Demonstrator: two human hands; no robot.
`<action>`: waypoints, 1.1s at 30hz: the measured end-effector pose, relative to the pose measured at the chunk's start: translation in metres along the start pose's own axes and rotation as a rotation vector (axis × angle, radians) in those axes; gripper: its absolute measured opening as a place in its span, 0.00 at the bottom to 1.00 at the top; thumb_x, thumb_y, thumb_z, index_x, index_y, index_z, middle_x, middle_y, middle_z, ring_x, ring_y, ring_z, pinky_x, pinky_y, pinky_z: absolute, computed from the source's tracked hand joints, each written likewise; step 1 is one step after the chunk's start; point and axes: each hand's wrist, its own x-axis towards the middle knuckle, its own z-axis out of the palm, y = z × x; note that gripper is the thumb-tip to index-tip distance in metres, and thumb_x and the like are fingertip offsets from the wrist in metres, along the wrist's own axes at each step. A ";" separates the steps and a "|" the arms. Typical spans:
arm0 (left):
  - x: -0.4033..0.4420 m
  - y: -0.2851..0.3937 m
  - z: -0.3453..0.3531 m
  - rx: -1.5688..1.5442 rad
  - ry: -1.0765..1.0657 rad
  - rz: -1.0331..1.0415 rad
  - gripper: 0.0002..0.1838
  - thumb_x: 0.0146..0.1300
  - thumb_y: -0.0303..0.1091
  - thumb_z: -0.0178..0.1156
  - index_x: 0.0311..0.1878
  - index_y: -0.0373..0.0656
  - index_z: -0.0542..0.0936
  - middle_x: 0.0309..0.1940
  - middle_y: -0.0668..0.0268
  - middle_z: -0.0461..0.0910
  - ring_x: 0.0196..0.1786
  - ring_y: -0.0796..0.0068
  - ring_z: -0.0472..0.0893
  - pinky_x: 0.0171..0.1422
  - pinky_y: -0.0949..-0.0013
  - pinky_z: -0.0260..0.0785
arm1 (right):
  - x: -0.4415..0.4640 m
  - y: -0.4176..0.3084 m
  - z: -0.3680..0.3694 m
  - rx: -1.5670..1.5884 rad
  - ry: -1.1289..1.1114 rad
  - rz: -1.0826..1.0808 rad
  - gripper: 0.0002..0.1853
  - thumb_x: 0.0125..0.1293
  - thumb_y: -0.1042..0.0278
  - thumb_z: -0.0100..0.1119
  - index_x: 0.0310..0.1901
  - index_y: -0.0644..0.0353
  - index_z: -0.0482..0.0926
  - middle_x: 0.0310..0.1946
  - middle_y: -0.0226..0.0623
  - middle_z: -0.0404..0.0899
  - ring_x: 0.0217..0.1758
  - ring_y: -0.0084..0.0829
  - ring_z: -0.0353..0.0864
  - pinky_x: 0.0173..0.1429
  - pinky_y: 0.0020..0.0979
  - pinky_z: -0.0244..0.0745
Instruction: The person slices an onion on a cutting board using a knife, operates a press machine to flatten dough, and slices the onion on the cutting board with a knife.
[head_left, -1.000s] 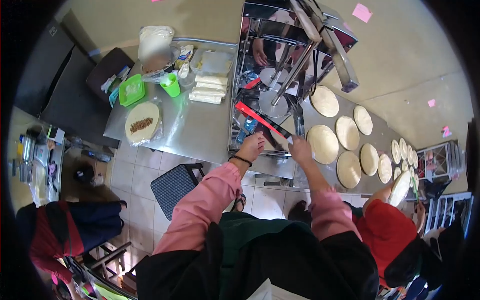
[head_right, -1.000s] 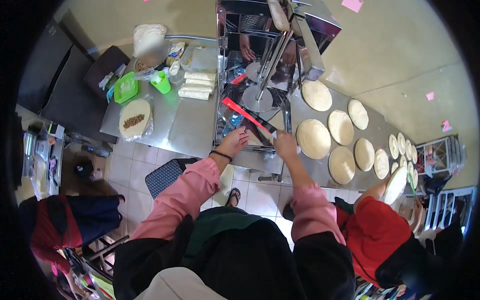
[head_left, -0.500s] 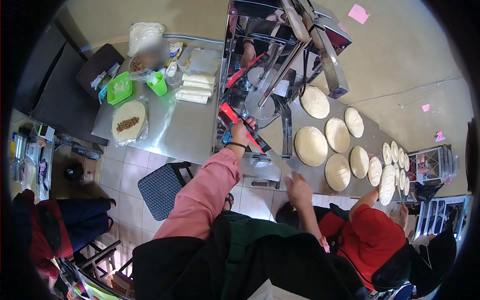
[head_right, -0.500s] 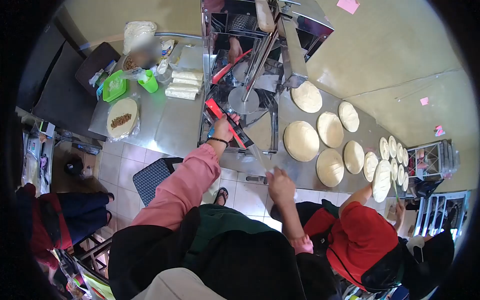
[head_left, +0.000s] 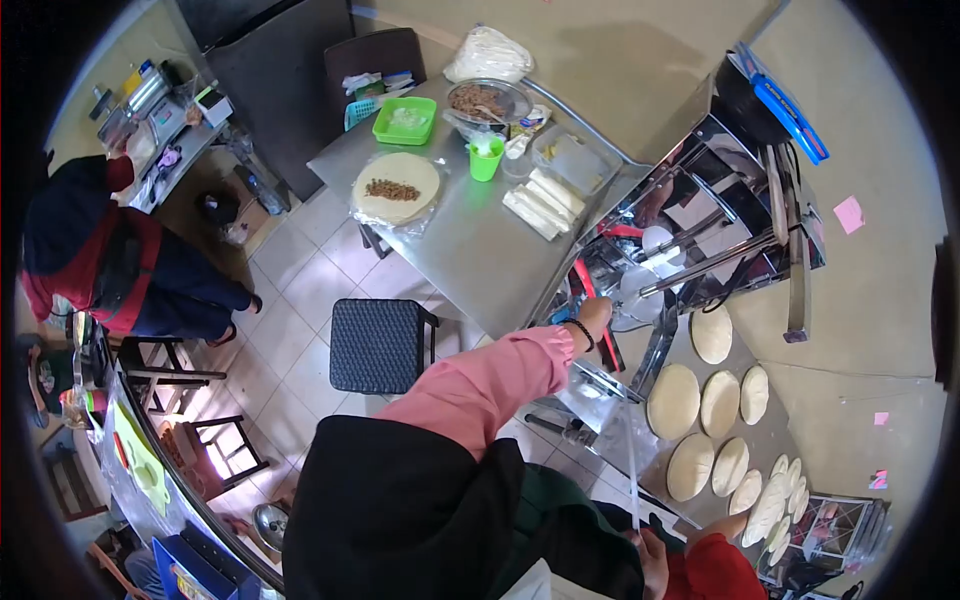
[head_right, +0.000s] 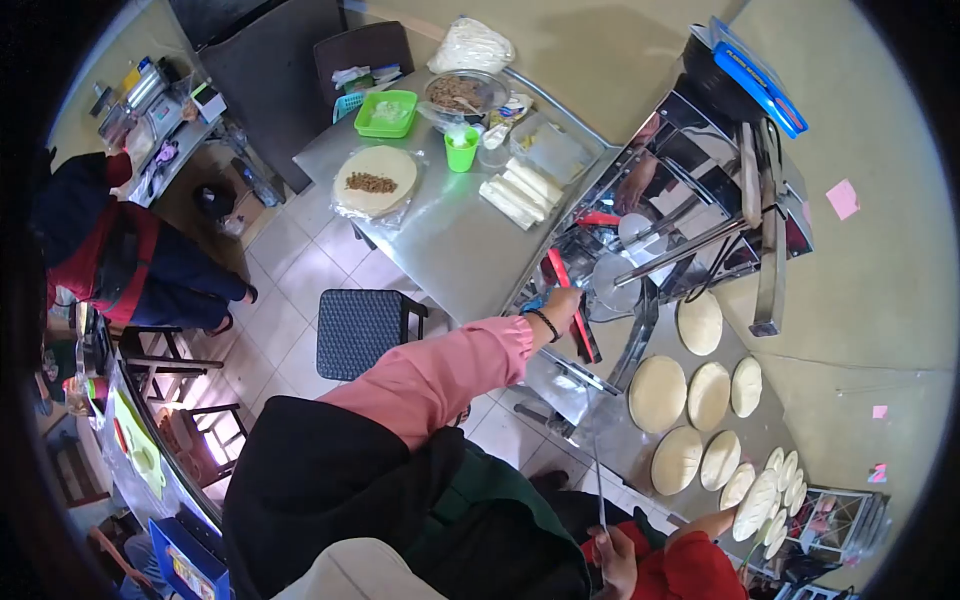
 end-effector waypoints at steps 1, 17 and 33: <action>-0.032 0.044 -0.028 -0.161 -0.065 -0.158 0.10 0.55 0.36 0.52 0.32 0.38 0.76 0.26 0.56 0.74 0.32 0.62 0.75 0.32 0.60 0.65 | 0.010 0.002 0.005 -0.009 -0.069 0.001 0.17 0.65 0.51 0.52 0.35 0.59 0.76 0.18 0.21 0.66 0.19 0.13 0.61 0.24 0.19 0.54; -0.393 -0.215 -0.526 0.474 -0.149 -0.445 0.28 0.62 0.52 0.41 0.49 0.38 0.77 0.48 0.49 0.76 0.54 0.50 0.73 0.62 0.57 0.60 | 0.242 0.062 0.290 -0.668 -0.978 -0.109 0.12 0.68 0.58 0.46 0.35 0.57 0.72 0.23 0.26 0.68 0.28 0.19 0.67 0.33 0.25 0.64; -0.530 -0.204 -0.665 0.210 0.567 -0.694 0.27 0.58 0.54 0.47 0.44 0.38 0.79 0.45 0.49 0.78 0.50 0.51 0.76 0.55 0.54 0.66 | 0.107 -0.115 0.582 -1.202 -1.305 -0.288 0.09 0.67 0.60 0.48 0.37 0.57 0.70 0.16 0.28 0.68 0.14 0.20 0.65 0.18 0.23 0.61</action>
